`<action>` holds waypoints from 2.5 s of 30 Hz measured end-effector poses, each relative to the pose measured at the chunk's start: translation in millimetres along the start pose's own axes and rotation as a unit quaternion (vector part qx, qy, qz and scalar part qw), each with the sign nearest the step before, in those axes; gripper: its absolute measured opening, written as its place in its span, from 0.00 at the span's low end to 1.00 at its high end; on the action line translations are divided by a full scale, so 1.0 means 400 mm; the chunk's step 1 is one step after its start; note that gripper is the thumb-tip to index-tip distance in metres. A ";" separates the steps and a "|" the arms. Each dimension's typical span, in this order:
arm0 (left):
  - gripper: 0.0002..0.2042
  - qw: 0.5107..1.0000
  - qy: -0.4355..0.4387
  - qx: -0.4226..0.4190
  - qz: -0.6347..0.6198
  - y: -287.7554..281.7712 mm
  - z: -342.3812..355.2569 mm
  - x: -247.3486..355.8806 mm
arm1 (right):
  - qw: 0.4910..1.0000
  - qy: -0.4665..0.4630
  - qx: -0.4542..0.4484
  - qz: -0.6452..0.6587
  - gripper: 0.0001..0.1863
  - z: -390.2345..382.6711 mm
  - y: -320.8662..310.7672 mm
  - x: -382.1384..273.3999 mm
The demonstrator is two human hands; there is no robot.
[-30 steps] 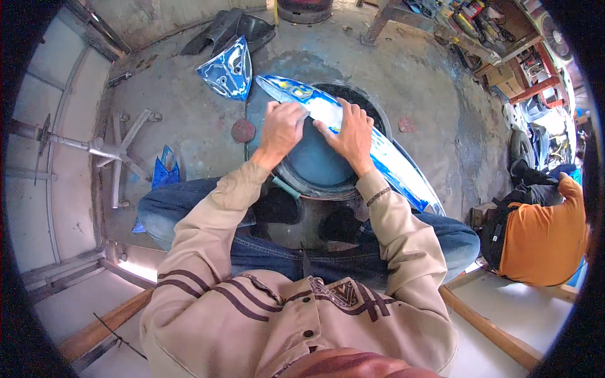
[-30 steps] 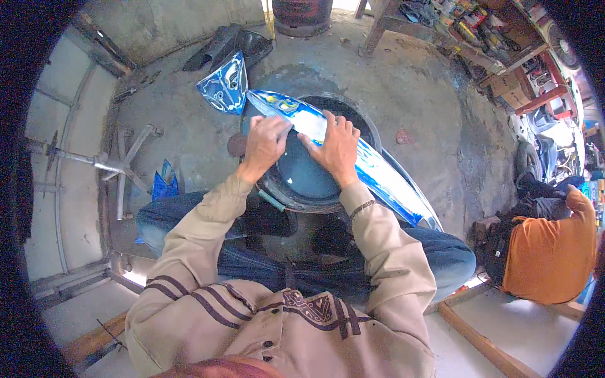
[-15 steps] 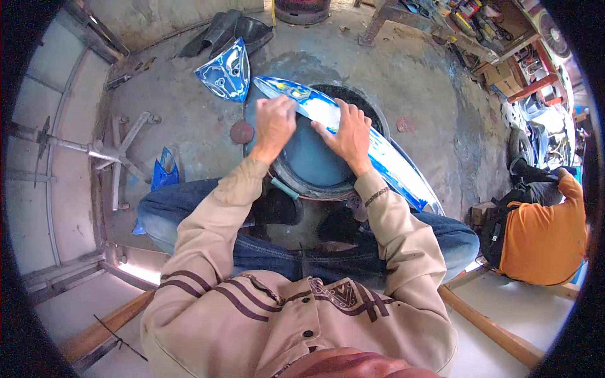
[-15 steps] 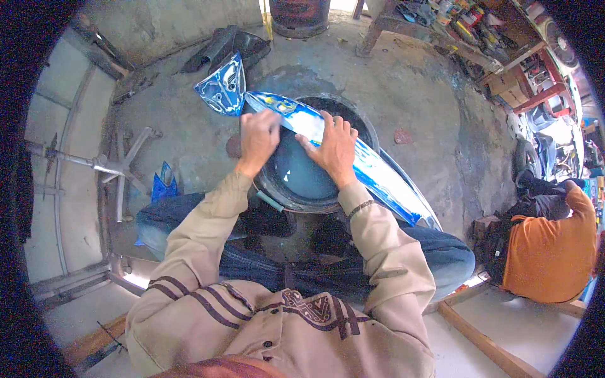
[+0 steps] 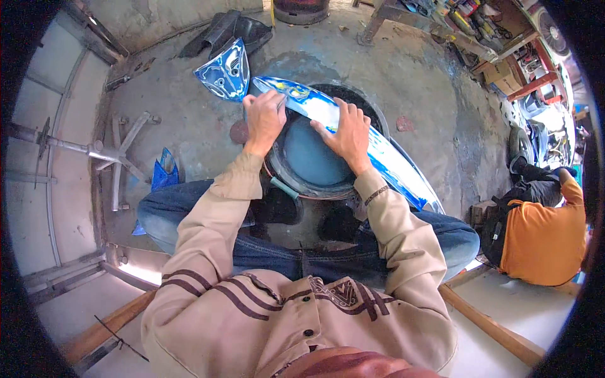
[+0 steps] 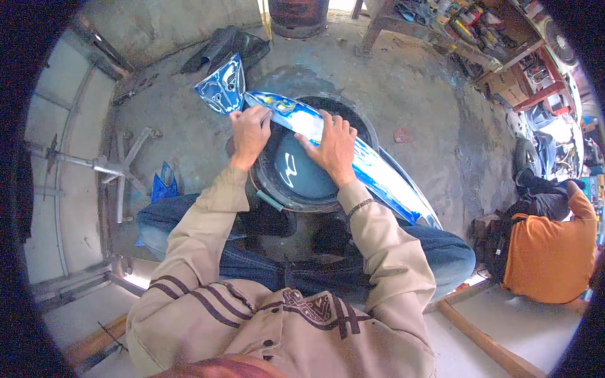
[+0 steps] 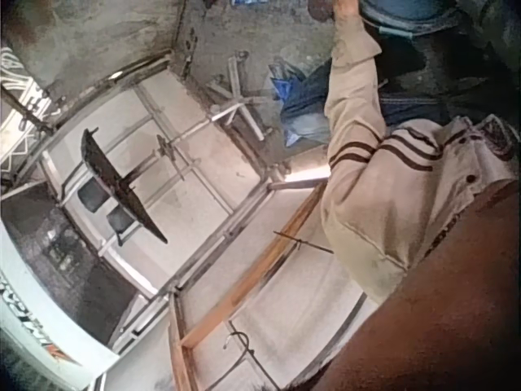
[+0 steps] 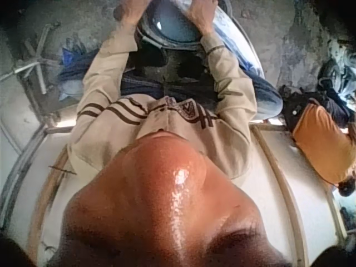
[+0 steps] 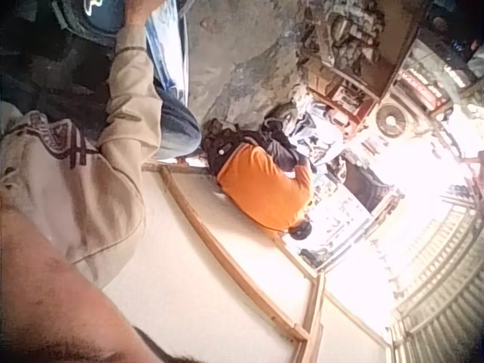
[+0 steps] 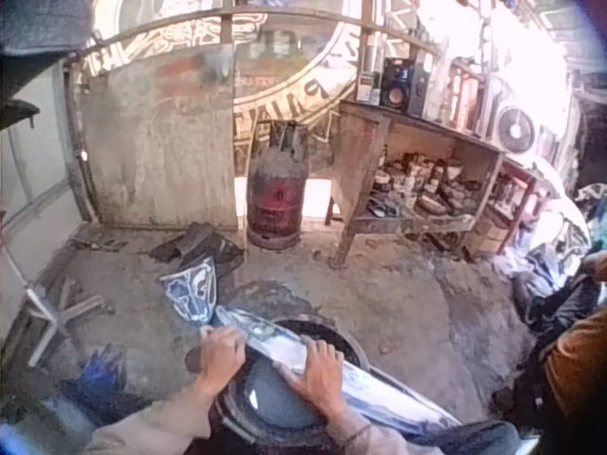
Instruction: The person sands the surface of a blue and white motorcycle fairing by hand, repeatedly dipping the fairing and their hands into a bucket of blue-tinted water between sanding strokes.
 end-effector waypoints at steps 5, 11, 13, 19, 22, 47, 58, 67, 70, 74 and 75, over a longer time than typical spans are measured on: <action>0.04 0.997 0.043 -0.017 -0.056 0.006 -0.014 0.055 | 1.000 0.006 -0.002 0.001 0.49 -0.010 0.001 0.018; 0.04 0.998 0.008 0.008 -0.066 0.019 -0.030 -0.012 | 1.000 -0.006 -0.004 0.008 0.50 0.005 0.012 -0.014; 0.04 0.996 0.043 0.007 -0.079 0.013 -0.019 0.062 | 1.000 0.008 -0.007 0.000 0.50 -0.011 0.010 0.026; 0.04 0.996 -0.009 0.035 -0.082 0.007 -0.019 -0.002 | 1.000 -0.009 0.004 0.005 0.49 0.003 0.002 -0.015; 0.04 0.991 0.084 0.021 -0.102 0.012 -0.026 0.099 | 1.000 0.000 -0.002 0.002 0.49 -0.013 0.008 0.019; 0.03 0.998 0.030 0.018 -0.056 0.013 -0.027 0.047 | 1.000 -0.002 -0.002 -0.005 0.49 -0.005 0.011 0.012; 0.01 0.997 0.025 0.027 -0.071 -0.001 -0.007 0.031 | 1.000 0.003 -0.002 -0.016 0.49 -0.012 0.014 0.020; 0.02 0.997 -0.016 0.003 -0.076 0.017 -0.004 -0.030 | 1.000 -0.005 -0.001 -0.004 0.49 -0.006 0.006 -0.001; 0.01 0.995 -0.043 0.011 -0.095 0.018 -0.013 -0.006 | 1.000 -0.002 0.005 -0.008 0.49 0.002 0.004 -0.001; 0.03 0.991 0.032 -0.015 -0.130 0.015 -0.012 0.042 | 1.000 0.006 -0.001 -0.002 0.48 -0.007 0.006 0.014; 0.06 0.991 0.009 -0.025 -0.130 0.010 -0.006 0.017 | 1.000 0.010 0.000 -0.005 0.47 -0.006 0.002 0.016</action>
Point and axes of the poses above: each hand's wrist, its own z-axis towards the middle knuckle, its own y-axis out of the palm, x = y × z, the point moved 10 cm from there along z, towards the middle knuckle, and after that the axes turned 15 degrees about -x, right-handed, at the moved point
